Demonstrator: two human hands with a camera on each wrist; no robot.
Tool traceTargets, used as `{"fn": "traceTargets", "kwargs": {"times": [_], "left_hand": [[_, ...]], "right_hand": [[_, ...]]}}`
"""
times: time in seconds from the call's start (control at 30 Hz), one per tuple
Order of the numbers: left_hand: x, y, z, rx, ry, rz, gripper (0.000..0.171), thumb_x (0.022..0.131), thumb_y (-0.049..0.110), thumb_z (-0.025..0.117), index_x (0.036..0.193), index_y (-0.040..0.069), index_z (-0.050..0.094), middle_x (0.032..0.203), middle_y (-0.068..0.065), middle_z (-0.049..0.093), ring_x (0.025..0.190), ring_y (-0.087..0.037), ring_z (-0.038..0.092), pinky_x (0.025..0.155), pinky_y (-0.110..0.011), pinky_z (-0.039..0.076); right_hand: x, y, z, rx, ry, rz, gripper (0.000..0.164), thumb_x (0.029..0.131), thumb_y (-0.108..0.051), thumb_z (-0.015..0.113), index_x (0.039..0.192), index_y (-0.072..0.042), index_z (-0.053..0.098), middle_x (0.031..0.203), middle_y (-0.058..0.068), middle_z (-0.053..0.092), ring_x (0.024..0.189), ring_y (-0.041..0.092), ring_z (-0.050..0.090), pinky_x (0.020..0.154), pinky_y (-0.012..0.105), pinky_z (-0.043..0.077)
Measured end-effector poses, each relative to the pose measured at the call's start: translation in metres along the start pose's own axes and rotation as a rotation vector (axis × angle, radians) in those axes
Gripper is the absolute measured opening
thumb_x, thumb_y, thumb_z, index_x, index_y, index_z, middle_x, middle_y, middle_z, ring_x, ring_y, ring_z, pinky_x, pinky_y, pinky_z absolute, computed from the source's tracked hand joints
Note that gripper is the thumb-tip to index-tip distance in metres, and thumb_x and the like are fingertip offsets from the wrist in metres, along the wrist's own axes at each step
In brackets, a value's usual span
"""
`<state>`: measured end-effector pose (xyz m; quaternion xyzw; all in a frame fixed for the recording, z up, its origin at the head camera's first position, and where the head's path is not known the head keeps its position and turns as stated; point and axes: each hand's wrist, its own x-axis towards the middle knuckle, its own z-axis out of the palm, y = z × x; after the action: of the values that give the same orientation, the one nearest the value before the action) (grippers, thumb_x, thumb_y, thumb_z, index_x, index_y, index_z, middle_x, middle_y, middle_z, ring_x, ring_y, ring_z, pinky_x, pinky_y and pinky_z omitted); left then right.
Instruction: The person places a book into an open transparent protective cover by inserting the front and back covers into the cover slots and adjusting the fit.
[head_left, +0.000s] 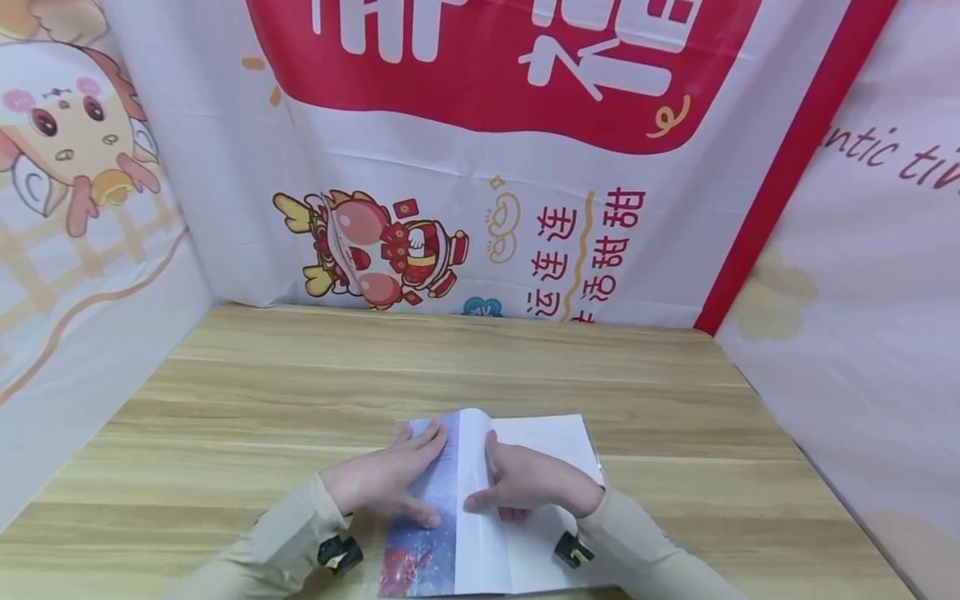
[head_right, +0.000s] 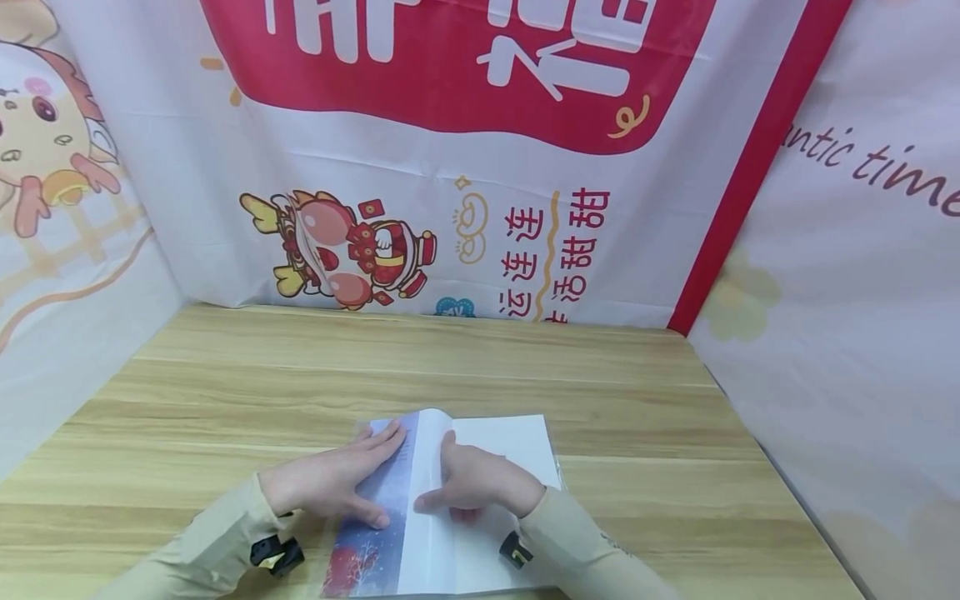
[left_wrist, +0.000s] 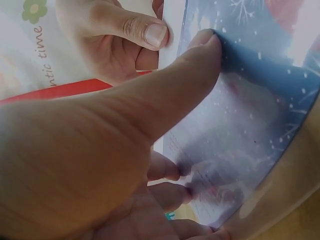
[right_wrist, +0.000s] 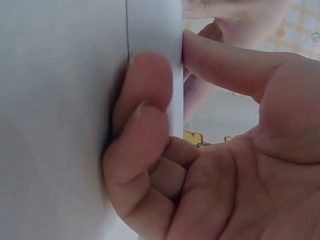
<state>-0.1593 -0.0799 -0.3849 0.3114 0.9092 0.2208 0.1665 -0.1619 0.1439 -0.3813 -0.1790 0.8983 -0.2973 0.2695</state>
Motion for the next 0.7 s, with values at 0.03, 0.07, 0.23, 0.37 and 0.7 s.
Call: {"fn": "traceTargets", "kwargs": {"times": [0.03, 0.07, 0.23, 0.37, 0.7], "left_hand": [[-0.0004, 0.0001, 0.0001, -0.003, 0.001, -0.003, 0.11, 0.071, 0.047, 0.076, 0.148, -0.006, 0.018, 0.152, -0.025, 0.008, 0.133, -0.055, 0.005, 0.107, -0.055, 0.015], [-0.0008, 0.0002, 0.0001, -0.006, 0.001, -0.006, 0.11, 0.071, 0.047, 0.076, 0.148, -0.005, 0.018, 0.152, -0.025, 0.008, 0.133, -0.055, 0.005, 0.107, -0.055, 0.015], [-0.0009, -0.0007, 0.001, -0.005, 0.008, -0.012, 0.11, 0.07, 0.046, 0.077, 0.148, -0.005, 0.018, 0.153, -0.025, 0.009, 0.133, -0.055, 0.004, 0.107, -0.055, 0.016], [-0.0012, -0.0018, 0.0009, -0.006, 0.007, -0.02, 0.109, 0.071, 0.045, 0.077, 0.149, -0.004, 0.018, 0.153, -0.024, 0.009, 0.133, -0.055, 0.004, 0.107, -0.055, 0.016], [0.0017, -0.0033, 0.0007, 0.007, 0.002, -0.02, 0.11, 0.071, 0.049, 0.076, 0.149, -0.002, 0.018, 0.154, -0.022, 0.009, 0.135, -0.052, 0.005, 0.108, -0.053, 0.013]], "right_hand": [[-0.0001, -0.0006, 0.0004, -0.003, 0.004, -0.002, 0.103, 0.083, -0.036, 0.072, 0.147, 0.01, 0.006, 0.061, 0.008, 0.059, 0.046, 0.02, 0.055, 0.045, 0.033, 0.05], [-0.0002, -0.0013, 0.0008, -0.008, 0.007, -0.002, 0.103, 0.083, -0.036, 0.072, 0.147, 0.01, 0.006, 0.061, 0.007, 0.059, 0.046, 0.02, 0.055, 0.045, 0.033, 0.049], [0.0002, -0.0045, 0.0026, -0.04, 0.017, 0.009, 0.103, 0.083, -0.037, 0.072, 0.148, 0.009, 0.007, 0.059, 0.007, 0.058, 0.045, 0.019, 0.054, 0.045, 0.033, 0.049], [0.002, -0.006, 0.0022, -0.047, 0.015, 0.022, 0.103, 0.082, -0.038, 0.072, 0.148, 0.009, 0.008, 0.06, 0.007, 0.059, 0.046, 0.019, 0.055, 0.046, 0.032, 0.049], [0.0013, 0.0029, -0.007, 0.01, -0.056, -0.005, 0.109, 0.08, -0.035, 0.075, 0.148, 0.008, 0.002, 0.063, 0.006, 0.062, 0.052, 0.019, 0.059, 0.051, 0.032, 0.051]]}}
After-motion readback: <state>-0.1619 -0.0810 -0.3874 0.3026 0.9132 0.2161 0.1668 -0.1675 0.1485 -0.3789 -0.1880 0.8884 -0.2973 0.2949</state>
